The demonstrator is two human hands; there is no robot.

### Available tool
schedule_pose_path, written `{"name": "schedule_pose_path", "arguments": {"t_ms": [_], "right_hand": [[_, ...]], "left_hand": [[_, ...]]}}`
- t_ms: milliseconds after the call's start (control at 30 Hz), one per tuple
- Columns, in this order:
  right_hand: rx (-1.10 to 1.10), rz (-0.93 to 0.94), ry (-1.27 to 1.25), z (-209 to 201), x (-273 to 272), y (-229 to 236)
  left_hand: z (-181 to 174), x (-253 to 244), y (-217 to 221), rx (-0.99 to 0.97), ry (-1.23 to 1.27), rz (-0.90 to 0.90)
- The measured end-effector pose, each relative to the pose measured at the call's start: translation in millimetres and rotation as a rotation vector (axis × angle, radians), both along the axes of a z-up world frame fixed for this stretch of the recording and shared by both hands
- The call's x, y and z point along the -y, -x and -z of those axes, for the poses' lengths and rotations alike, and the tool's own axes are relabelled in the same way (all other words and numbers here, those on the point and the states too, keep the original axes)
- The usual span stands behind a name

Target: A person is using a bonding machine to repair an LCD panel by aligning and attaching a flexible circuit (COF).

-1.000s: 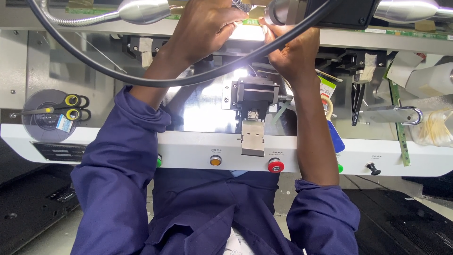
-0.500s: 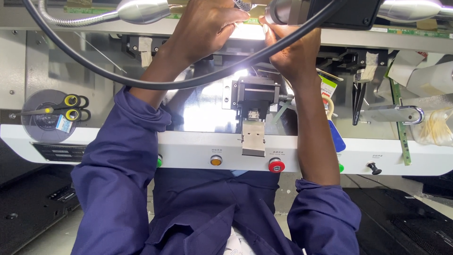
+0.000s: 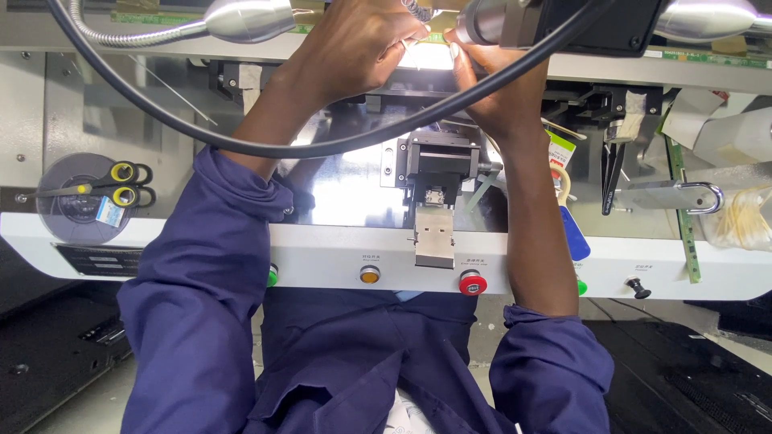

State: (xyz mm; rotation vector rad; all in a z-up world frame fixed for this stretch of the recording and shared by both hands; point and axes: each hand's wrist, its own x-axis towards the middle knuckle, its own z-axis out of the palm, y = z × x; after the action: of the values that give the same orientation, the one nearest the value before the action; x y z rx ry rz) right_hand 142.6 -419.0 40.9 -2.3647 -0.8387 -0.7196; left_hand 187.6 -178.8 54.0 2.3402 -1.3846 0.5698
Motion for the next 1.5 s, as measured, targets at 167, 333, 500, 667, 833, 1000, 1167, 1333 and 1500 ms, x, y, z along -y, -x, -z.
{"name": "schedule_pose_path", "arguments": {"t_ms": [167, 333, 500, 667, 833, 1000, 1167, 1333, 1500], "right_hand": [[0.024, 0.059, 0.017, 7.4, -0.5, -1.2], [0.085, -0.034, 0.014, 2.0, -3.0, -4.3], [0.028, -0.040, 0.061, -2.3, -3.4, -1.5], [-0.020, -0.025, 0.057, -8.4, -7.7, 2.3], [0.043, 0.007, 0.089, 3.2, -4.3, -3.7], [0.043, 0.033, 0.064, 12.8, -1.5, -8.1], [0.059, 0.072, 0.047, 18.7, -0.4, -7.9], [0.106, 0.071, -0.005, 14.0, -5.5, -4.6], [0.125, 0.155, -0.017, 23.6, -1.0, -5.2]], "left_hand": [[-1.5, -2.6, 0.8, -0.025, -0.002, -0.010], [-0.7, -3.1, 0.7, -0.011, -0.002, -0.020], [1.3, -4.8, -0.2, -0.002, 0.020, -0.015], [3.3, -3.8, -1.0, -0.022, 0.000, -0.036], [6.8, -1.4, -2.2, 0.014, 0.033, -0.038], [8.5, -1.1, -2.9, 0.007, 0.033, -0.056], [14.9, -0.9, -5.3, -0.004, 0.029, -0.063], [19.5, -0.9, -8.2, 0.033, 0.028, -0.070], [20.9, -2.6, -8.0, 0.051, 0.025, -0.061]]}}
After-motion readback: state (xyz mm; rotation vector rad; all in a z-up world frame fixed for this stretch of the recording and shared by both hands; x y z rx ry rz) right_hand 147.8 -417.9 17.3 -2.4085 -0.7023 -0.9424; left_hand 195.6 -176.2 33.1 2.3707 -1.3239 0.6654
